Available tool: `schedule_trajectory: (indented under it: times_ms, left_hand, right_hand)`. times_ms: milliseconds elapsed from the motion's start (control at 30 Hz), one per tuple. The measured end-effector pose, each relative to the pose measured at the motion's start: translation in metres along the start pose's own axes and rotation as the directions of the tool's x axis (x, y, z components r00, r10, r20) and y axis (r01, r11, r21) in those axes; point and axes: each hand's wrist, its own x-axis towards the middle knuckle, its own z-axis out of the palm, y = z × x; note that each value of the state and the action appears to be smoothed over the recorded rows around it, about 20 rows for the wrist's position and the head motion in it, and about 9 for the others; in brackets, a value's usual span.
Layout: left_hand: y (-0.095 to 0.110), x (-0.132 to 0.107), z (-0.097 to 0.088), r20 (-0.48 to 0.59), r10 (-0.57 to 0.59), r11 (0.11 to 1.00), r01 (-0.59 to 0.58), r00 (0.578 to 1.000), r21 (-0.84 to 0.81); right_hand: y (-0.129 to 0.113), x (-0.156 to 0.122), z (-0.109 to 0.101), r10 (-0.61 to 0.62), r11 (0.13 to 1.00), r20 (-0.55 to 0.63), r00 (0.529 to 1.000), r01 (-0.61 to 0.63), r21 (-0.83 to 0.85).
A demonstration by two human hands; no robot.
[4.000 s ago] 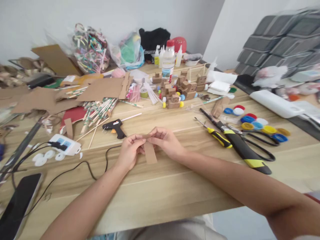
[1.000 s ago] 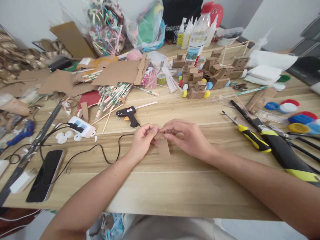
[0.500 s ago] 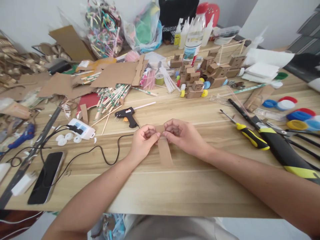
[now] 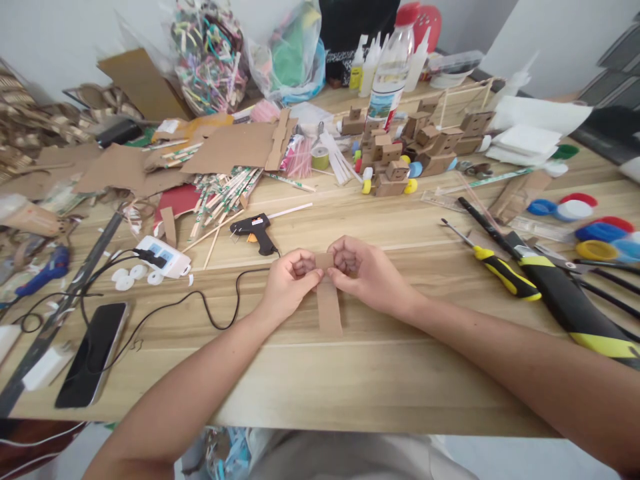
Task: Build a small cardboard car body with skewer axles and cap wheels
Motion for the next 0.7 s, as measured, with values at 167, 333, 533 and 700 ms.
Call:
schedule_trajectory:
  times_ms: [167, 333, 533, 700]
  left_hand:
    - [-0.0004, 0.0017, -0.003, 0.04, -0.031, 0.999, 0.031, 0.999, 0.011]
    - [-0.0015, 0.0007, -0.0048, 0.079, -0.073, 0.997, 0.073, 0.994, 0.002]
    - [-0.0011, -0.0014, -0.0033, 0.083, -0.064, 0.998, 0.065, 0.994, -0.009]
    - [-0.0018, -0.0008, -0.003, 0.087, -0.064, 0.998, 0.065, 0.994, -0.005]
  right_hand:
    - [0.0003, -0.0005, -0.0003, -0.05, 0.999, -0.004, 0.999, 0.05, -0.019]
    - [-0.0024, -0.0017, -0.0029, -0.103, 0.989, -0.005, 0.995, 0.101, -0.111]
    - [-0.002, -0.0024, -0.0041, -0.08, 0.985, 0.013, 0.997, 0.081, -0.152]
    - [-0.0007, -0.0017, -0.0036, -0.063, 0.989, 0.014, 0.998, 0.064, -0.132]
